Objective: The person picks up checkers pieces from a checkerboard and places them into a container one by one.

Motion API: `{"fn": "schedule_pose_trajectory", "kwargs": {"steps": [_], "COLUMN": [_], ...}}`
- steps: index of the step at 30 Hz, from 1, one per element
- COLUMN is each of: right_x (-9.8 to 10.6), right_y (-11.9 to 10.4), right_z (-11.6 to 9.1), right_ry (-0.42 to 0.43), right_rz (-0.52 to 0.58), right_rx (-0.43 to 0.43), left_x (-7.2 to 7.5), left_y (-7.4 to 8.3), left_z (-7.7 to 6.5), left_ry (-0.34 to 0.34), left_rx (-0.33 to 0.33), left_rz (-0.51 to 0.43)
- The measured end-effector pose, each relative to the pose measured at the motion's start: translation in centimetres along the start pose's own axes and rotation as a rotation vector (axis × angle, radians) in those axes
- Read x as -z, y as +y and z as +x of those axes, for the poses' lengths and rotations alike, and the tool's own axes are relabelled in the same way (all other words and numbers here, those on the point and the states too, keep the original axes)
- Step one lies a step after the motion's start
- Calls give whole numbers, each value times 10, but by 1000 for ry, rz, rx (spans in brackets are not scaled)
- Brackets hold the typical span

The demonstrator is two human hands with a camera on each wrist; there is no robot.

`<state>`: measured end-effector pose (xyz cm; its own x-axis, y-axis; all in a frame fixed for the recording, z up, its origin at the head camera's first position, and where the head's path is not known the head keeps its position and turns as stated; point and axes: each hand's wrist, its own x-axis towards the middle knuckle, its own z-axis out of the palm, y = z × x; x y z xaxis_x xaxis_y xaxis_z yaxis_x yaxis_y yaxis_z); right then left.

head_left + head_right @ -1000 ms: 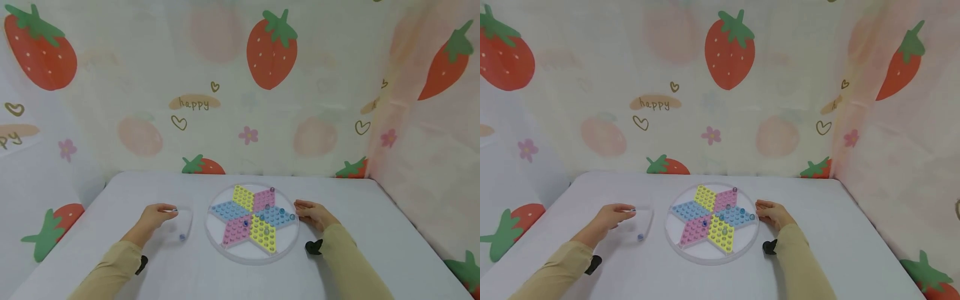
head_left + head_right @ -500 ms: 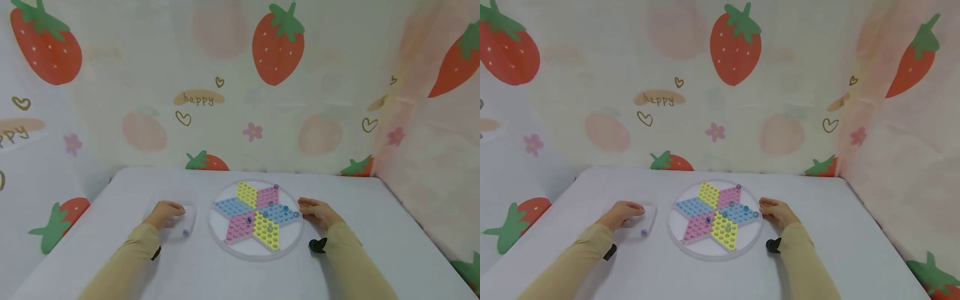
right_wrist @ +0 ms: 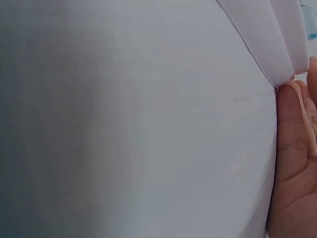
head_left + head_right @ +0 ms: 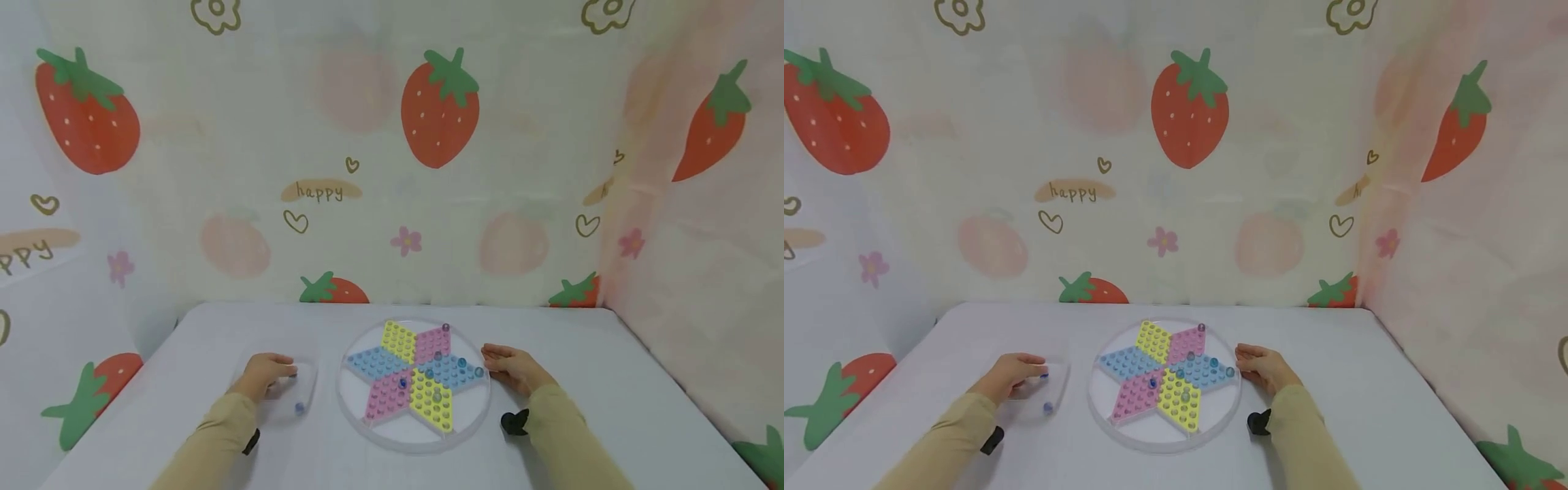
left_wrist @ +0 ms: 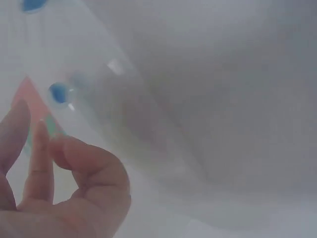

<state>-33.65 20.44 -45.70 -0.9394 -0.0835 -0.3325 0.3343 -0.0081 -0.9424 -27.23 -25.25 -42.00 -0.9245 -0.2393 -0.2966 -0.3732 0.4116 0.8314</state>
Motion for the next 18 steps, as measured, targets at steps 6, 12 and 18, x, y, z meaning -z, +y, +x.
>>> {"fn": "schedule_pose_trajectory", "kwargs": {"steps": [6, 12, 18], "right_x": [1, 1, 0], "right_y": [0, -2, -5], "right_z": [-2, -2, -1], "right_ry": [-8, 5, 19], "right_rz": [1, -6, -22], "right_rx": [-19, -32, -58], "left_x": [12, 18, 12], "left_y": [12, 32, 43], "left_z": [-13, -35, -52], "left_ry": [-54, -100, -123], "left_rx": [-32, -122, -186], "left_rz": [-69, -38, -76]}}
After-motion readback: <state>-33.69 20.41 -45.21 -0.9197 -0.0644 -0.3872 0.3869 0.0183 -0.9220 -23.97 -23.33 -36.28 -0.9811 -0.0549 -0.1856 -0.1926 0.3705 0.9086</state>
